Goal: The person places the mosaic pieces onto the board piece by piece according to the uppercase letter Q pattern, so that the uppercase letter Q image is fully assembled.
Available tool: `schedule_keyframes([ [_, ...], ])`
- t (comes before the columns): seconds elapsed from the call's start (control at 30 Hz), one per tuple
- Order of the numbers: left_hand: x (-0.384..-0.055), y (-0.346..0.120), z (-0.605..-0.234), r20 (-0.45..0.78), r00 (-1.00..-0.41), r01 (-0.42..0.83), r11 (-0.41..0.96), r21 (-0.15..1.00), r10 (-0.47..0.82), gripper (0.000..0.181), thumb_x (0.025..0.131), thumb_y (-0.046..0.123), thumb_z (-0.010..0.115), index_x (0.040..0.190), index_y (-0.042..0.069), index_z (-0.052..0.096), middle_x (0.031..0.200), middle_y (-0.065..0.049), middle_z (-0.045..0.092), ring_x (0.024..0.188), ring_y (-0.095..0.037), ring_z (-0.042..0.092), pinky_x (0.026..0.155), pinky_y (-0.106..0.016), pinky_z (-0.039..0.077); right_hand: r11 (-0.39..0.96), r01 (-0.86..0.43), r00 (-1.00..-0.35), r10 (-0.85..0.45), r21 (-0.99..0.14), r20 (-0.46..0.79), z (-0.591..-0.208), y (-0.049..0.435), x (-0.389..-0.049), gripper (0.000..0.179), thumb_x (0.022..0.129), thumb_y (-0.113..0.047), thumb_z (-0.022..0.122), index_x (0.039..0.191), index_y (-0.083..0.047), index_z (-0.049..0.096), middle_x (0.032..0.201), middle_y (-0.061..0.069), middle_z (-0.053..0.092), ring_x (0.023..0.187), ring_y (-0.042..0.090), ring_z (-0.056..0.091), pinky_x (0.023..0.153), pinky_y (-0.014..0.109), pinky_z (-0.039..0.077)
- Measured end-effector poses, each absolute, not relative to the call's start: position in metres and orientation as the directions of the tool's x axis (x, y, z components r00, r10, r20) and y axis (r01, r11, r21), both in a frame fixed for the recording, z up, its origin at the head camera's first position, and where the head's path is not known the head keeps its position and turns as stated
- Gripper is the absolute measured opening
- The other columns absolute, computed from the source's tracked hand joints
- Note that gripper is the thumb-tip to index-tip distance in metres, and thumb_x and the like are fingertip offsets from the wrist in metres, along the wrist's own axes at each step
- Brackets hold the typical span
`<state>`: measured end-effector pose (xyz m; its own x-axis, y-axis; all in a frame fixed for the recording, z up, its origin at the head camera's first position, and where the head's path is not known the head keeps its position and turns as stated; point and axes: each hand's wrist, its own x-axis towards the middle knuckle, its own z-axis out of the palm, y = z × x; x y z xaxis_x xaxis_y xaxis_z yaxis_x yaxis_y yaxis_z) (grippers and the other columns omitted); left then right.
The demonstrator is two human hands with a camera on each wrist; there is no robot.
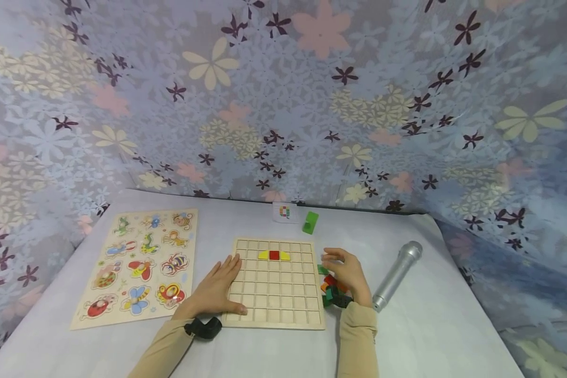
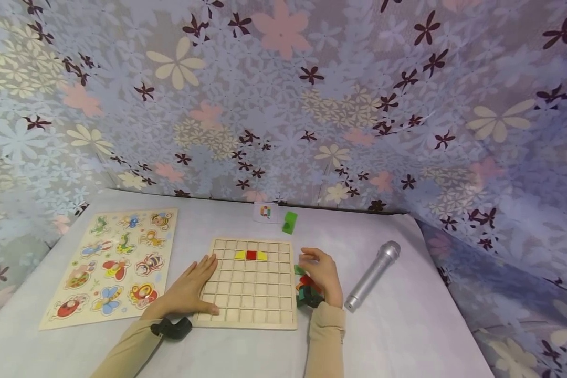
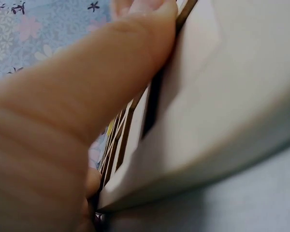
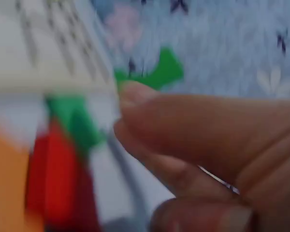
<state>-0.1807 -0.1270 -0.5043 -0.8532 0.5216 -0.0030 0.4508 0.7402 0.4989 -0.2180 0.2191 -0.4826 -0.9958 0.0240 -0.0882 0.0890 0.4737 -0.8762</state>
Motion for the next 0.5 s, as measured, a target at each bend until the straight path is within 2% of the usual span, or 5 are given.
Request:
schedule_keyframes([
  [0.2, -0.182, -0.129, -0.505, -0.001, -0.856, 0.449, 0.744, 0.494, 0.517, 0.121, 0.069, 0.060, 0.077, 0.151, -0.006, 0.018, 0.162, -0.021, 0.012, 0.150, -0.039, 0.009, 0.122, -0.056, 0.010, 0.471, 0.076, -0.992, -0.054, -0.879, -0.115, -0.488, 0.230, -0.216, 0.055, 0.083, -0.003, 0.072, 0.135, -0.005, 0.054, 0.125, 0.019, 0.065, 0.130, 0.037, 0.049, 0.108, 0.050, 0.041],
  [0.27, -0.182, -0.129, -0.506, 0.003, -0.854, 0.454, 0.741, 0.494, 0.521, 0.121, 0.069, 0.060, 0.076, 0.151, -0.006, 0.018, 0.162, -0.021, 0.012, 0.150, -0.039, 0.010, 0.122, -0.056, 0.010, 0.469, 0.089, -0.992, -0.038, -0.879, -0.121, -0.489, 0.228, -0.216, 0.056, 0.082, -0.001, 0.073, 0.134, -0.006, 0.055, 0.125, 0.019, 0.065, 0.112, 0.034, 0.061, 0.094, 0.043, 0.052],
  [0.33, -0.181, -0.129, -0.506, 0.002, -0.855, 0.452, 0.743, 0.494, 0.519, 0.121, 0.069, 0.060, 0.076, 0.151, -0.006, 0.018, 0.162, -0.021, 0.012, 0.150, -0.039, 0.009, 0.122, -0.056, 0.010, 0.457, 0.124, -0.990, -0.004, -0.881, -0.142, -0.489, 0.224, -0.215, 0.053, 0.082, 0.001, 0.072, 0.133, -0.007, 0.057, 0.124, 0.018, 0.066, 0.087, 0.025, 0.066, 0.073, 0.034, 0.056],
  [0.43, -0.181, -0.129, -0.507, 0.002, -0.855, 0.451, 0.742, 0.496, 0.519, 0.121, 0.068, 0.060, 0.077, 0.151, -0.006, 0.018, 0.162, -0.021, 0.012, 0.150, -0.039, 0.010, 0.122, -0.056, 0.010, 0.427, 0.181, -0.983, 0.041, -0.886, -0.181, -0.490, 0.221, -0.214, 0.049, 0.083, 0.003, 0.070, 0.130, -0.009, 0.060, 0.125, 0.017, 0.065, 0.057, 0.015, 0.056, 0.048, 0.024, 0.048],
  [0.5, -0.181, -0.129, -0.508, -0.001, -0.854, 0.452, 0.743, 0.493, 0.520, 0.121, 0.068, 0.060, 0.077, 0.151, -0.006, 0.018, 0.162, -0.020, 0.012, 0.150, -0.038, 0.009, 0.122, -0.056, 0.010, 0.417, 0.194, -0.981, 0.056, -0.888, -0.187, -0.491, 0.220, -0.214, 0.047, 0.083, 0.004, 0.070, 0.127, -0.010, 0.062, 0.124, 0.016, 0.065, 0.054, 0.011, 0.054, 0.046, 0.022, 0.046],
])
